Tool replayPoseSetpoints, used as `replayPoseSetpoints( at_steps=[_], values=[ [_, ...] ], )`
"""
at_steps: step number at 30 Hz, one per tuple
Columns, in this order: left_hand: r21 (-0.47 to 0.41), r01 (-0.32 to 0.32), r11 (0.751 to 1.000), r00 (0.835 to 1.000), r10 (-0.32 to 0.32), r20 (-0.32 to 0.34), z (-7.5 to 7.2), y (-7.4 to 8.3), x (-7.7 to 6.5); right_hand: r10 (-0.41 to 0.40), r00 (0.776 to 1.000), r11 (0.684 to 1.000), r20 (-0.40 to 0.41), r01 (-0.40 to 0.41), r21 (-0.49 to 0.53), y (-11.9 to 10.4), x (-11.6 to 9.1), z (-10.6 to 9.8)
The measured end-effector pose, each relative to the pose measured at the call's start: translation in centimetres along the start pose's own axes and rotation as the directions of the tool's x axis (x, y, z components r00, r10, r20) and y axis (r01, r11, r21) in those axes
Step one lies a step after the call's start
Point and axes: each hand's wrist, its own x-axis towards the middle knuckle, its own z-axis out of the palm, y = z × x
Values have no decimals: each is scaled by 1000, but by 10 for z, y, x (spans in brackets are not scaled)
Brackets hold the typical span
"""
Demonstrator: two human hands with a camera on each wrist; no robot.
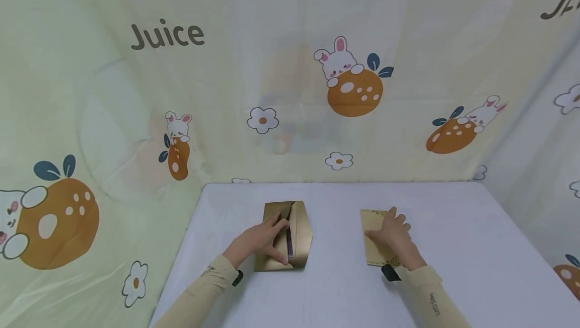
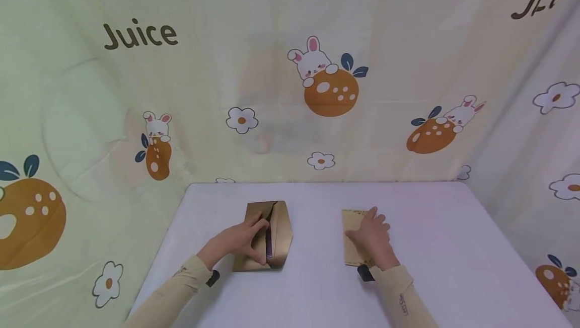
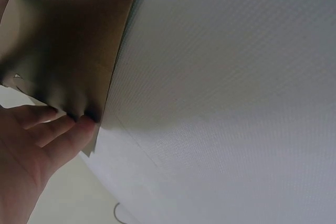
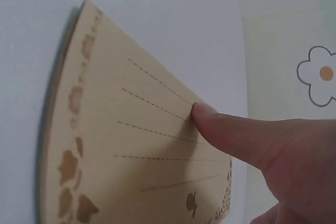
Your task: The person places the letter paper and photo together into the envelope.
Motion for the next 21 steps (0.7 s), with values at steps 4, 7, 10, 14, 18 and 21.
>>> replayPoseSetpoints(
  at_steps=[4, 7, 10, 14, 18, 21],
  values=[
    [-7, 0, 1000, 1000, 0, -2, 0, 1, 0, -1, 1000, 1000, 4, 1, 31, 5, 2, -6],
    [-2, -2, 1000, 1000, 2, -3, 1, 2, 0, 3, 1000, 996, 31, -6, 87, 13, 4, -12],
    [-2, -2, 1000, 1000, 2, -3, 2, 2, 1, 0, 998, 990, 57, -8, 139, 23, 7, -16],
    [-7, 8, 1000, 1000, -8, 0, 1, 1, 0, -31, 999, 985, 22, 27, 173, 37, 14, -18],
    [-2, 7, 1000, 1000, -7, -1, 0, 1, 0, -39, 999, 973, -30, 45, 225, 50, 19, -18],
    [2, 5, 1000, 1000, -5, 0, 0, 1, 0, -47, 998, 956, -32, 54, 288, 55, 19, -19]
  ],
)
